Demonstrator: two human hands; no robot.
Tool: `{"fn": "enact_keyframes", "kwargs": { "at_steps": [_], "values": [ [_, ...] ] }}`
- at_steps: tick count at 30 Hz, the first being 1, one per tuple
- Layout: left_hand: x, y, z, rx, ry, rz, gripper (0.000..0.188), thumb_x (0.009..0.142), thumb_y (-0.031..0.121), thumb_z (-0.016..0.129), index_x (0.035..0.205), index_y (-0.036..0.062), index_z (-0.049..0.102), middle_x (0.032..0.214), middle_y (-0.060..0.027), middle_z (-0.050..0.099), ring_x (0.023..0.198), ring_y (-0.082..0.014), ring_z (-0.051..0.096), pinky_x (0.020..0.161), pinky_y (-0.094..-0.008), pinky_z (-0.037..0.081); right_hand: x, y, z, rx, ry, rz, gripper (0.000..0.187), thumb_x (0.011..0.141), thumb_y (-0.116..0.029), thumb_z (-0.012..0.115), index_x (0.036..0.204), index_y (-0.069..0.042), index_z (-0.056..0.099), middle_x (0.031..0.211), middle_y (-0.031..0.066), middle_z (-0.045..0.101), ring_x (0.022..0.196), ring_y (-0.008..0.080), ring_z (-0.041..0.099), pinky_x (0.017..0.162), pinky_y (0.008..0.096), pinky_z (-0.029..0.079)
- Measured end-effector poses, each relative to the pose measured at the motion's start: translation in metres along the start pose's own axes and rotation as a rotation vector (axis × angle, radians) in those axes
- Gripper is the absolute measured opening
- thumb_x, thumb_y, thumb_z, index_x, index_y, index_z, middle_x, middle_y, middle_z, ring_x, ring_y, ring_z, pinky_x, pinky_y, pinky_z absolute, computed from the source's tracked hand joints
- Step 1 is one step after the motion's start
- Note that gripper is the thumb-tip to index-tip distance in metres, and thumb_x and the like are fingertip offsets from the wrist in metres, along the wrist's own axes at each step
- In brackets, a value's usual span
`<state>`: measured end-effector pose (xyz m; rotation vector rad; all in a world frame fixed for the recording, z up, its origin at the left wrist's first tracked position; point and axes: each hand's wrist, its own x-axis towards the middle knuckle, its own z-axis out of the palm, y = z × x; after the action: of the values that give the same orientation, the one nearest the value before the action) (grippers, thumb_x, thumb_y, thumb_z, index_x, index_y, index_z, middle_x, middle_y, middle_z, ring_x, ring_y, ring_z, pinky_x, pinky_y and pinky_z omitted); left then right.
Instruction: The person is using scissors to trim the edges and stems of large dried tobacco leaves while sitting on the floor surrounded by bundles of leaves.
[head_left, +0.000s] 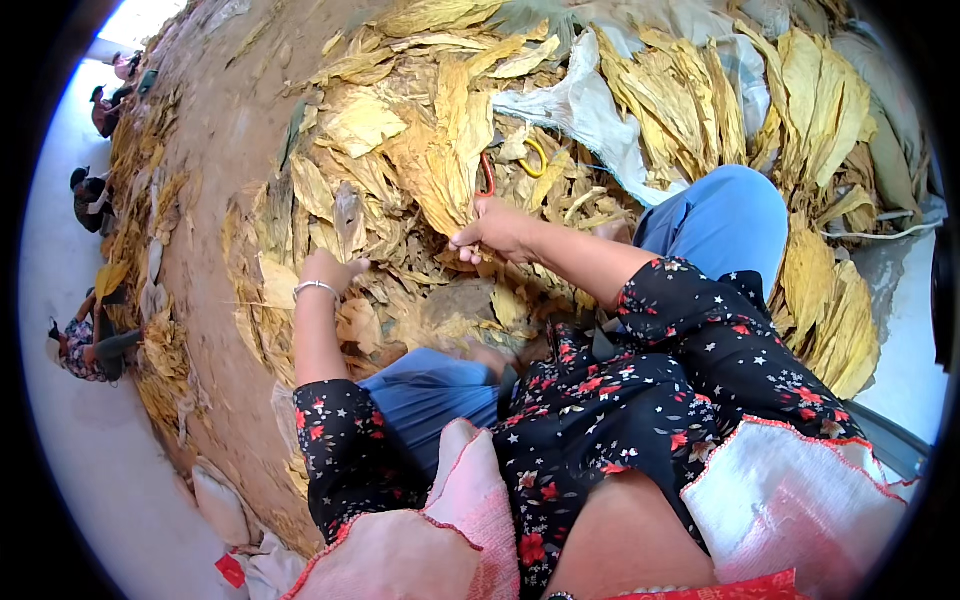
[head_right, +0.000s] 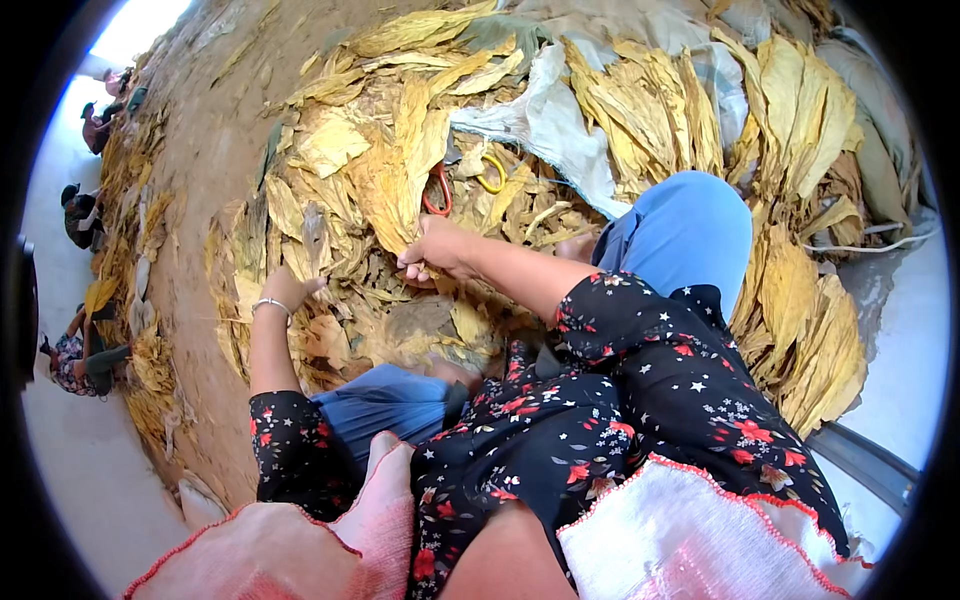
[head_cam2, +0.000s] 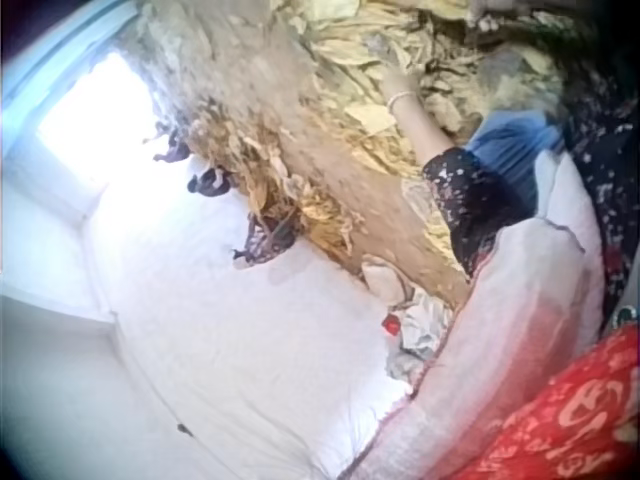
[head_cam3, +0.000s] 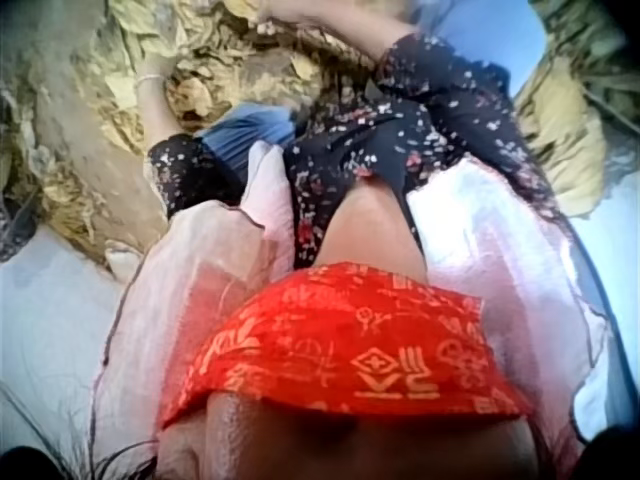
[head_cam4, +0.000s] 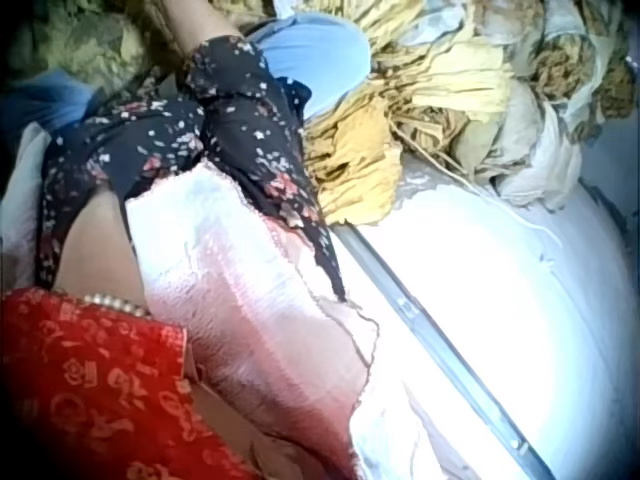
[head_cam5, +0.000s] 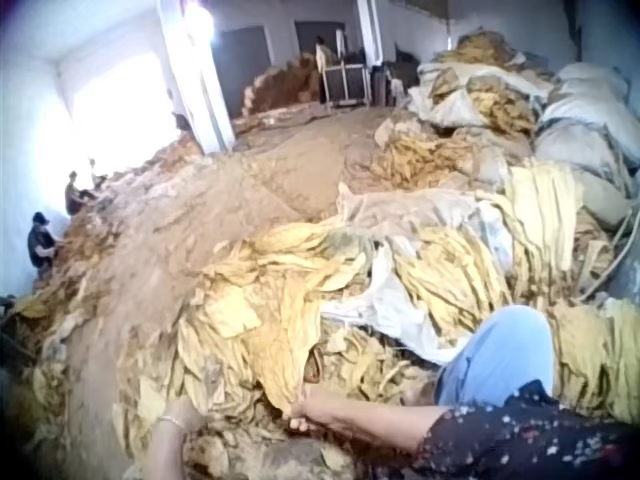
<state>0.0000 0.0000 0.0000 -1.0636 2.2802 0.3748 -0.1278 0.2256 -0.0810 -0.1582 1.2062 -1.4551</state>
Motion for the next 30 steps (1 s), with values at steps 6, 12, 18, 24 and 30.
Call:
{"fn": "enact_keyframes", "kwargs": {
  "at_steps": [6, 12, 18, 24, 30],
  "values": [
    [-0.017, 0.046, 0.041, -1.349, -0.341, 0.184, 0.052, 0.082, 0.045, 0.066, 0.111, 0.0025, 0.055, 0.095, -0.0082, 0.061, 0.082, -0.0189, 0.062, 0.067, -0.035, 0.054, -0.023, 0.015, 0.023, -0.293, -0.141, -0.18, 0.02, 0.085, -0.002, 0.057, 0.101, 0.0, 0.045, 0.077, 0.0082, 0.061, 0.057, 0.0121, 0.057, 0.05, 0.0257, 0.048],
    [-0.001, 0.078, 0.058, -1.603, -0.433, 0.305, 0.039, 0.084, 0.018, 0.067, 0.116, 0.0022, 0.051, 0.098, -0.0128, 0.062, 0.078, -0.028, 0.066, 0.063, -0.0383, 0.059, -0.037, 0.035, 0.027, -0.587, -0.309, -0.146, 0.011, 0.086, -0.004, 0.056, 0.093, -0.001, 0.049, 0.073, 0.0058, 0.058, 0.06, 0.0142, 0.055, 0.057, 0.0289, 0.047],
    [-0.009, 0.065, 0.053, -1.705, -0.304, 0.389, 0.041, 0.081, -0.012, 0.049, 0.121, -0.0042, 0.044, 0.102, -0.0195, 0.061, 0.082, -0.0313, 0.067, 0.065, -0.041, 0.06, -0.014, 0.041, 0.015, -0.747, -0.58, -0.31, 0.043, 0.081, -0.021, 0.066, 0.117, -0.005, 0.05, 0.089, 0.0086, 0.059, 0.08, 0.0185, 0.057, 0.071, 0.0342, 0.048],
    [-0.007, 0.039, 0.024, -1.576, 0.044, 0.534, 0.041, 0.08, -0.013, 0.049, 0.119, -0.0019, 0.042, 0.095, -0.02, 0.062, 0.07, -0.0262, 0.066, 0.058, -0.0343, 0.059, 0.017, 0.0, -0.058, -0.858, 0.497, -0.192, 0.02, 0.084, -0.021, 0.059, 0.086, -0.001, 0.058, 0.092, 0.0157, 0.061, 0.082, 0.0266, 0.059, 0.079, 0.0379, 0.048],
    [-0.022, 0.019, -0.004, -1.459, 0.127, 0.513, 0.041, 0.079, -0.012, 0.052, 0.118, -0.0005, 0.045, 0.092, -0.016, 0.063, 0.067, -0.0221, 0.063, 0.055, -0.0308, 0.054, 0.041, 0.011, -0.108, -1.183, 0.854, -0.306, 0.014, 0.079, -0.004, 0.052, 0.092, 0.001, 0.053, 0.096, 0.0246, 0.058, 0.09, 0.0391, 0.057, 0.079, 0.0476, 0.045]
  ]
}}
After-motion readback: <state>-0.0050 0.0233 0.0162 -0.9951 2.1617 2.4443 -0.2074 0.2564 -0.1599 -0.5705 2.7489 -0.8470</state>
